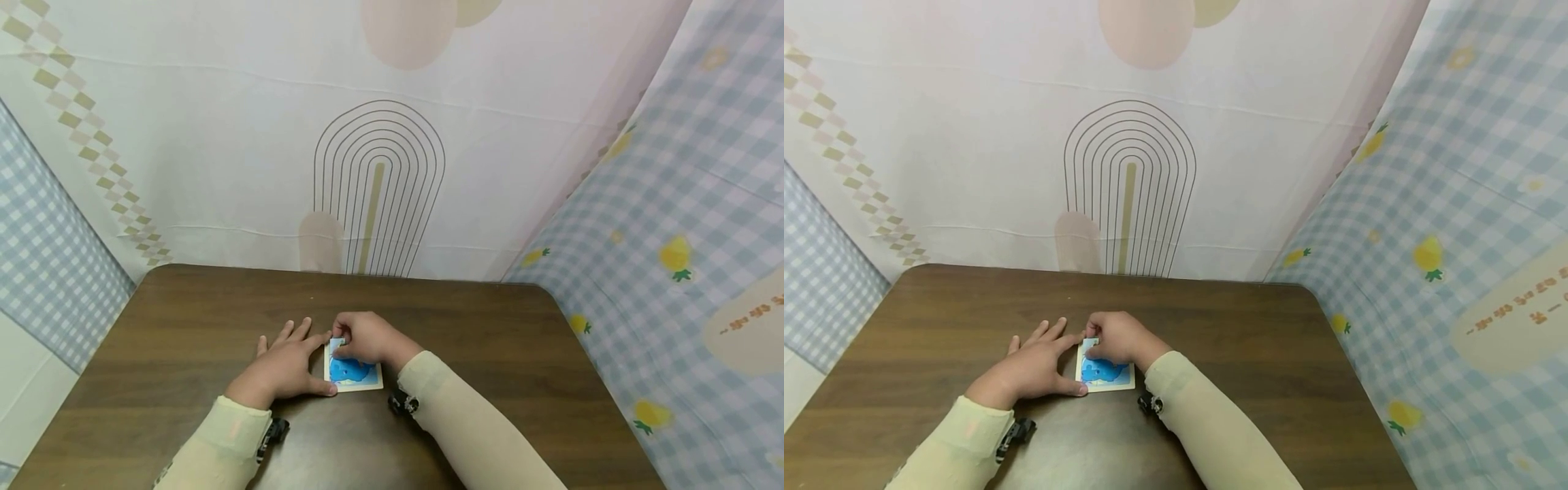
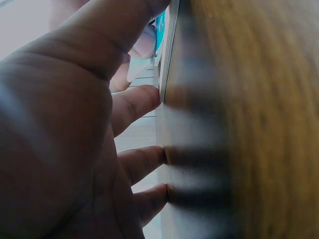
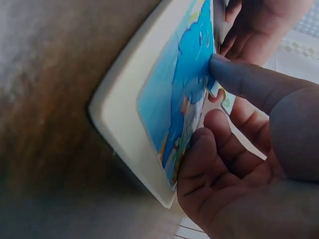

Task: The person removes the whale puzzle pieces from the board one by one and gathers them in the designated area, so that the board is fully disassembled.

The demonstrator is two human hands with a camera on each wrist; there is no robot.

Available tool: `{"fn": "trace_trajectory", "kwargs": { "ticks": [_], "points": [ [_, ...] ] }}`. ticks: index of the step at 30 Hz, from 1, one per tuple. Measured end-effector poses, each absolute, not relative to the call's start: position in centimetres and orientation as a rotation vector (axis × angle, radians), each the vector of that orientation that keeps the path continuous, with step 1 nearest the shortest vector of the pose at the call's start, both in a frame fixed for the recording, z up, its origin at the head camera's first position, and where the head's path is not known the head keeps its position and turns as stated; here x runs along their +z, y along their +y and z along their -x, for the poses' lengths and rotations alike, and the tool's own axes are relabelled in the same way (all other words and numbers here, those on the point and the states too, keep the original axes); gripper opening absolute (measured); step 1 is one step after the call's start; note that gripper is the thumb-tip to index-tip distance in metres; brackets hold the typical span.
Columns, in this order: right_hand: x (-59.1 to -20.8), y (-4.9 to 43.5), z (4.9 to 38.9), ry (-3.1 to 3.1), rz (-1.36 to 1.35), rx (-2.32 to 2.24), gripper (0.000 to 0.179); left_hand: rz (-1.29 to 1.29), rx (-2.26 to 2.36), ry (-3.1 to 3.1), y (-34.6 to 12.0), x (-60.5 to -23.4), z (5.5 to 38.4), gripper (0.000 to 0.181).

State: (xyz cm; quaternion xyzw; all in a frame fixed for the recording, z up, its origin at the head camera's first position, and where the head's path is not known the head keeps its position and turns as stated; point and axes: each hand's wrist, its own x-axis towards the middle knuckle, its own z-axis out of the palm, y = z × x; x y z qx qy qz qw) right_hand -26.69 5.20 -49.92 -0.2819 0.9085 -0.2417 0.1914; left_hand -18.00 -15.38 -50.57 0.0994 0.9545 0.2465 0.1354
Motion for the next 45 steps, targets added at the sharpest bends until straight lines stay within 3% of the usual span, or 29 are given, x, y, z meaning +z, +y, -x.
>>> {"fn": "trace_trajectory", "kwargs": {
  "ticks": [14,24,34,45],
  "points": [
    [-50.5,5.9,25.1,2.647,1.005,-0.629,0.016,-0.282,0.712,2.753,-15.4,-50.8,18.1,0.112],
    [-50.9,5.5,24.3,2.662,1.204,-0.612,0.022,-0.276,0.716,2.750,-15.4,-50.7,18.1,0.113],
    [-50.6,5.2,23.9,2.673,1.365,-0.268,0.022,-0.279,0.742,2.725,-15.5,-50.7,18.1,0.114],
    [-50.2,5.1,24.4,2.649,1.278,-0.351,0.017,-0.277,0.720,2.744,-15.4,-50.6,18.0,0.114]
  ]
}}
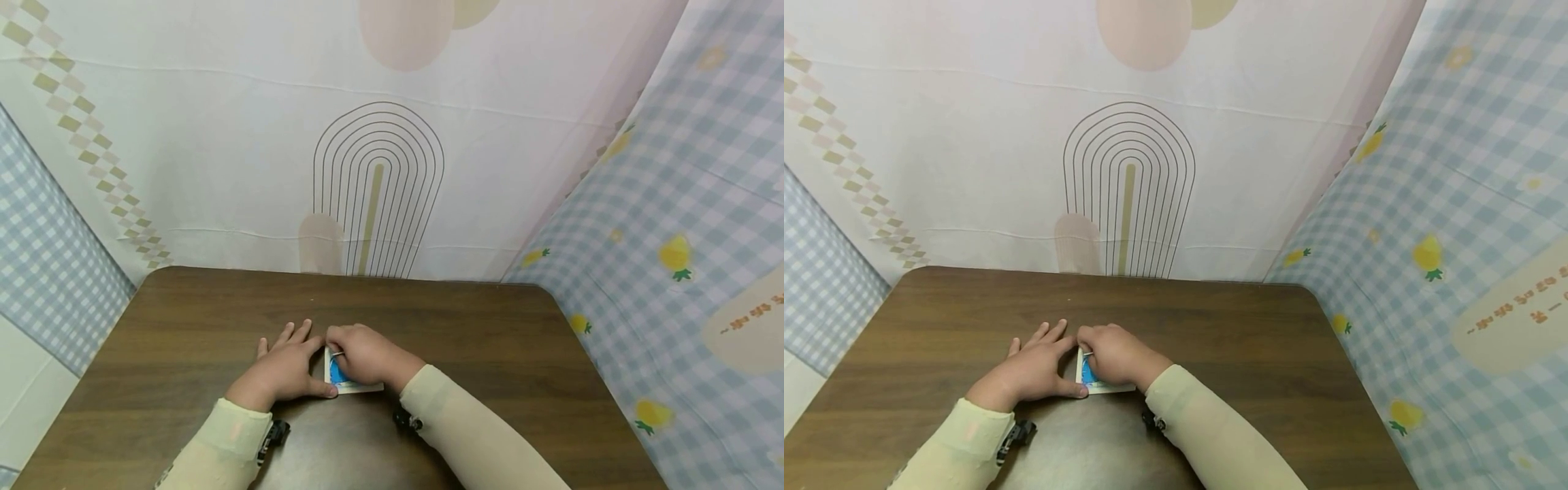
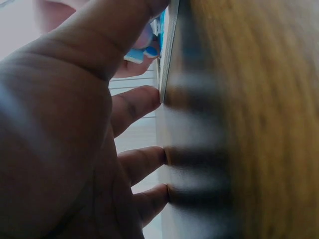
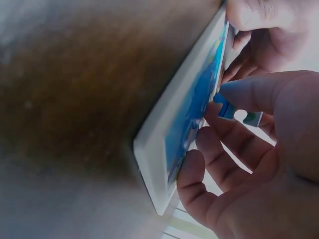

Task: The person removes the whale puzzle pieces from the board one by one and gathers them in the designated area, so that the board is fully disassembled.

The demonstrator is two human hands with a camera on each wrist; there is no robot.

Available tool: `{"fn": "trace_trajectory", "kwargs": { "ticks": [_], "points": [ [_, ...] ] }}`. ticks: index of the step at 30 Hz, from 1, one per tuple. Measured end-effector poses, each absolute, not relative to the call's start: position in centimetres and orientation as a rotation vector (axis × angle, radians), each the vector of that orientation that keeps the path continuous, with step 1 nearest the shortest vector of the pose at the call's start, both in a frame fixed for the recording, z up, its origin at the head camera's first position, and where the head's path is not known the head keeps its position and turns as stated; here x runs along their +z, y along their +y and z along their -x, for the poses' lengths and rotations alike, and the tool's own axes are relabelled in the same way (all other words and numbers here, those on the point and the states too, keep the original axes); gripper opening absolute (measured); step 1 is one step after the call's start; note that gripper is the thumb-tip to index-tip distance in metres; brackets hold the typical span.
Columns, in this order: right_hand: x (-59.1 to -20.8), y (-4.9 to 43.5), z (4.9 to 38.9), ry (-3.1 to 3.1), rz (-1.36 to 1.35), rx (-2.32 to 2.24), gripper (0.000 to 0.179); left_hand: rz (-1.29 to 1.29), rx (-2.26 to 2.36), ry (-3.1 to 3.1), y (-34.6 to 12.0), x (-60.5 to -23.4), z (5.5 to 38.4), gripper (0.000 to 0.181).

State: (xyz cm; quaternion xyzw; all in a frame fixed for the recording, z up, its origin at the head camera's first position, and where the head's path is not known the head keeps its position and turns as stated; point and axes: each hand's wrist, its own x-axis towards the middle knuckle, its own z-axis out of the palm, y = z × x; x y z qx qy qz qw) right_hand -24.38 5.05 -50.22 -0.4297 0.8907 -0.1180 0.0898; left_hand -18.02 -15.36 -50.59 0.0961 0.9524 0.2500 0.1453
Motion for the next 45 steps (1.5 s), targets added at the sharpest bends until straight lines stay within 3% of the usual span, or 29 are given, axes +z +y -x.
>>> {"fn": "trace_trajectory", "kwargs": {
  "ticks": [13,28,45],
  "points": [
    [-49.8,7.3,26.3,2.495,0.827,-0.962,0.006,-0.262,0.716,2.743,-15.3,-50.7,18.1,0.112],
    [-50.4,12.0,27.7,2.536,0.581,-1.109,0.045,-0.266,0.701,2.752,-15.1,-50.3,18.0,0.115],
    [-51.3,17.0,30.7,2.670,0.334,-1.201,0.020,-0.268,0.724,2.746,-15.2,-50.4,17.9,0.115]
  ]
}}
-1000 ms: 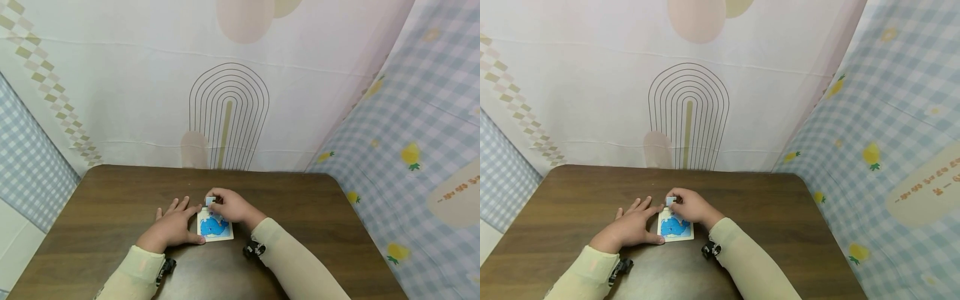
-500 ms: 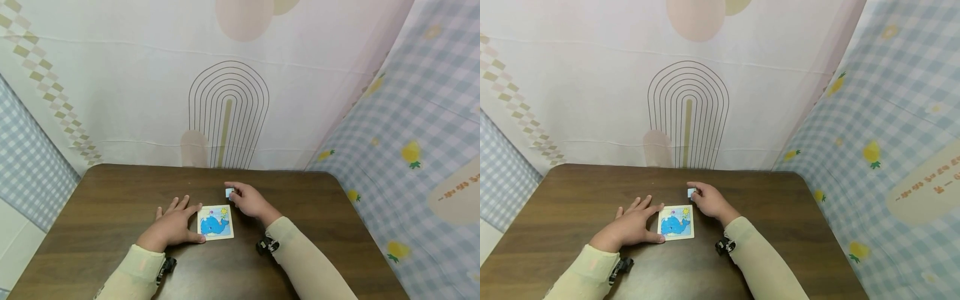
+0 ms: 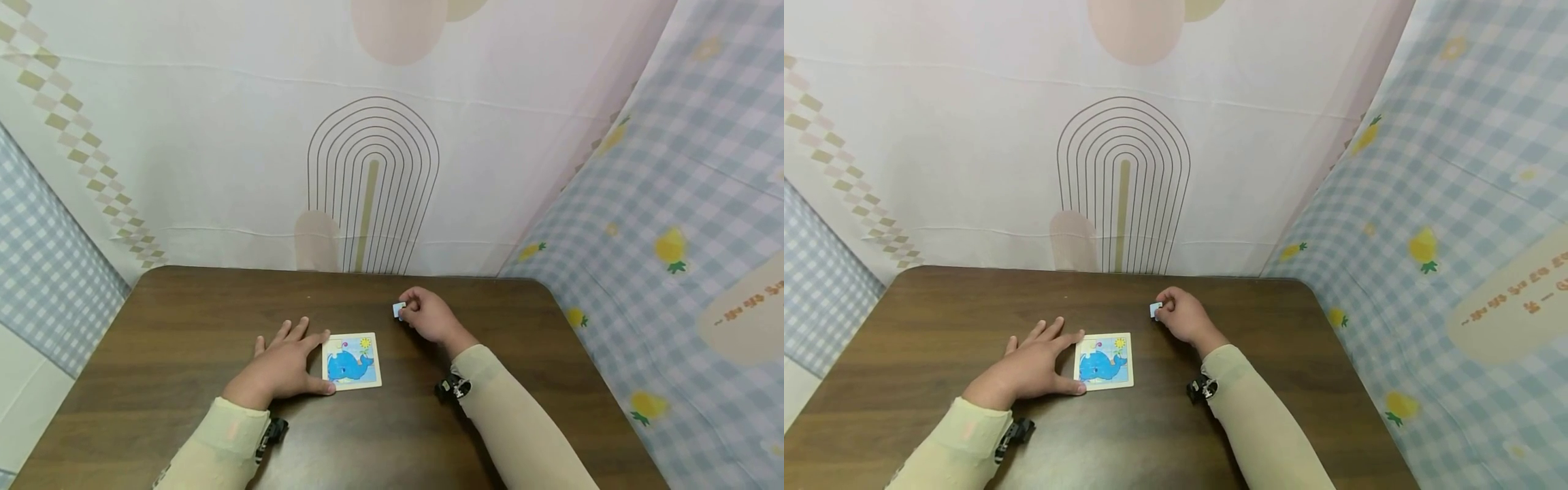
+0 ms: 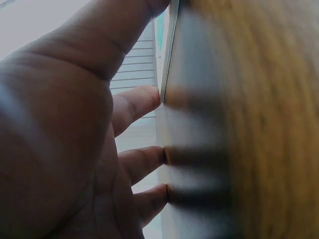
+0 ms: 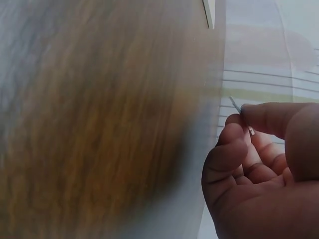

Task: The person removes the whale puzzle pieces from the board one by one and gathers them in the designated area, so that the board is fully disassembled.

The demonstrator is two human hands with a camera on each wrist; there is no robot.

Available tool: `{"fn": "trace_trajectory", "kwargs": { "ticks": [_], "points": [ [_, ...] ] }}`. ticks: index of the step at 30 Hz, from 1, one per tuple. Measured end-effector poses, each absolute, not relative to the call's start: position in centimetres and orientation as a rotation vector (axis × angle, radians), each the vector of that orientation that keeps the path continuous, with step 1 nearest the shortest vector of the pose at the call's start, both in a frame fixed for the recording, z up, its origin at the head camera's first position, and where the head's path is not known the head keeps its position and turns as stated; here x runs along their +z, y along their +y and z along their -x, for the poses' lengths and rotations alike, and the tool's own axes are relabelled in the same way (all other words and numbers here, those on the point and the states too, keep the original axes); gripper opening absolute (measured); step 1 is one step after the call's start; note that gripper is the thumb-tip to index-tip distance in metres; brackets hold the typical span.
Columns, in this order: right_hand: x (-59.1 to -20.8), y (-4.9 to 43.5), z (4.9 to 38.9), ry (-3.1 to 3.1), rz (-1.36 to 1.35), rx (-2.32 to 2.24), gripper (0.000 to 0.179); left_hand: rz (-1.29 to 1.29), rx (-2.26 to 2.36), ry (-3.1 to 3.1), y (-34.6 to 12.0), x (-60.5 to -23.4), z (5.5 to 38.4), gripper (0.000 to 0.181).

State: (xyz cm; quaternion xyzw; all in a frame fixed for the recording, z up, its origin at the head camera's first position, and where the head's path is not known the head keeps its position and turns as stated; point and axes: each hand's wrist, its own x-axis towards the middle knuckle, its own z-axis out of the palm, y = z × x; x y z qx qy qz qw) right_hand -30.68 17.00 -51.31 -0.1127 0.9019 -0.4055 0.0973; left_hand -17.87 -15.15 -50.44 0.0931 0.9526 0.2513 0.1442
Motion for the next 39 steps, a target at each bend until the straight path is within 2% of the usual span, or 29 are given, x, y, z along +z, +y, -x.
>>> {"fn": "trace_trajectory", "kwargs": {
  "ticks": [13,23,39],
  "points": [
    [-51.94,17.44,31.32,2.733,0.270,-1.070,0.018,-0.266,0.710,2.754,-15.31,-51.00,18.08,0.114],
    [-51.76,17.08,31.49,2.778,0.326,-0.883,0.018,-0.264,0.704,2.756,-15.33,-51.08,18.14,0.114],
    [-51.73,17.14,31.59,2.771,0.345,-0.843,0.018,-0.267,0.705,2.754,-15.30,-50.81,17.98,0.114]
  ]
}}
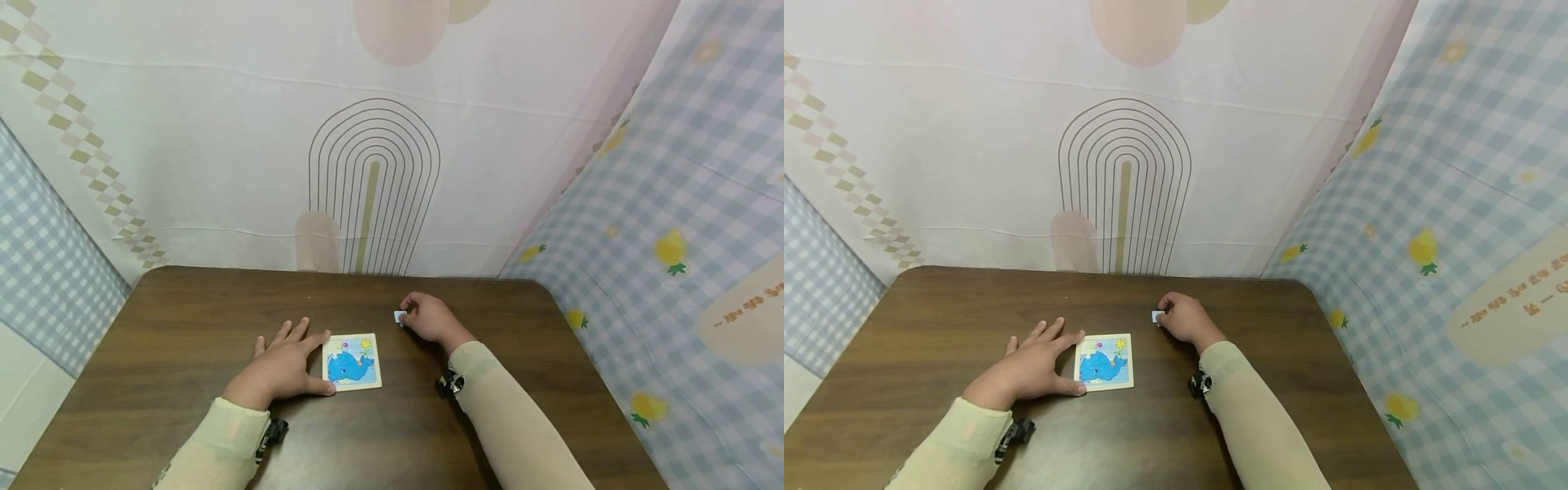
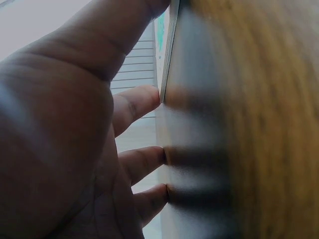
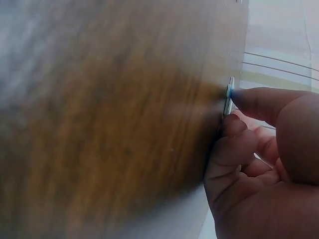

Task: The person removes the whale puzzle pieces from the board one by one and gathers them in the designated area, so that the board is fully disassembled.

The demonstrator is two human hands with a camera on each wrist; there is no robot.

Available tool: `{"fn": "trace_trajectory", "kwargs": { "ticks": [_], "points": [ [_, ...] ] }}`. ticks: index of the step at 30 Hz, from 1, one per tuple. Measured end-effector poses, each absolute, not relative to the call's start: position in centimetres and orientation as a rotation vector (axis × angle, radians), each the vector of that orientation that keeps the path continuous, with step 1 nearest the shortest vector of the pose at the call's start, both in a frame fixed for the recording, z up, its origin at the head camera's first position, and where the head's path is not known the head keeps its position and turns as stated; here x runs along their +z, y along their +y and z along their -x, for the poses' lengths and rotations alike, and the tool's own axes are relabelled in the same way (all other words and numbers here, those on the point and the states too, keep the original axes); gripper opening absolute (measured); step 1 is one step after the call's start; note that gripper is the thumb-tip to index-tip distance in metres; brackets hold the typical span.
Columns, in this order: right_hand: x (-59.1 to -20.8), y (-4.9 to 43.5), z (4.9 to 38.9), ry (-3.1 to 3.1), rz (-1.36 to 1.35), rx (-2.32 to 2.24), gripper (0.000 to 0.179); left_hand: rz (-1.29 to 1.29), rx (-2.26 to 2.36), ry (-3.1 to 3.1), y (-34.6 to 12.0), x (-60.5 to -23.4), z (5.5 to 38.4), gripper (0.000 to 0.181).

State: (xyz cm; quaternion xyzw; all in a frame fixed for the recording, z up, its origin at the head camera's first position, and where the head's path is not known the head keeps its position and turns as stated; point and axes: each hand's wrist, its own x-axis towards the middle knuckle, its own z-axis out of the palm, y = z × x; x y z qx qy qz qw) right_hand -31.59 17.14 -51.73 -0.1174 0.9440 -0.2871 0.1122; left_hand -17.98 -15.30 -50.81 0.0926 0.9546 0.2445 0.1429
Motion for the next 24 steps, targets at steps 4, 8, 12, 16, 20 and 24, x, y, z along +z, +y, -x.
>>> {"fn": "trace_trajectory", "kwargs": {
  "ticks": [4,8,12,16,20,24],
  "points": [
    [-52.0,17.4,31.7,2.792,0.344,-0.860,0.020,-0.271,0.718,2.751,-15.3,-50.6,17.9,0.114],
    [-52.3,17.9,31.9,2.764,0.320,-0.947,0.022,-0.279,0.718,2.752,-15.3,-50.6,17.9,0.114],
    [-52.3,18.3,32.0,2.664,0.290,-1.058,0.024,-0.283,0.719,2.746,-15.4,-50.5,17.9,0.113],
    [-51.9,18.2,31.7,2.628,0.304,-1.071,0.026,-0.284,0.715,2.740,-15.5,-50.5,17.8,0.113],
    [-50.9,17.5,31.0,2.699,0.386,-0.978,0.025,-0.291,0.703,2.741,-15.5,-50.4,17.8,0.112],
    [-49.7,16.3,30.1,2.741,0.510,-0.915,0.025,-0.292,0.708,2.734,-15.5,-50.4,17.9,0.112]
  ]
}}
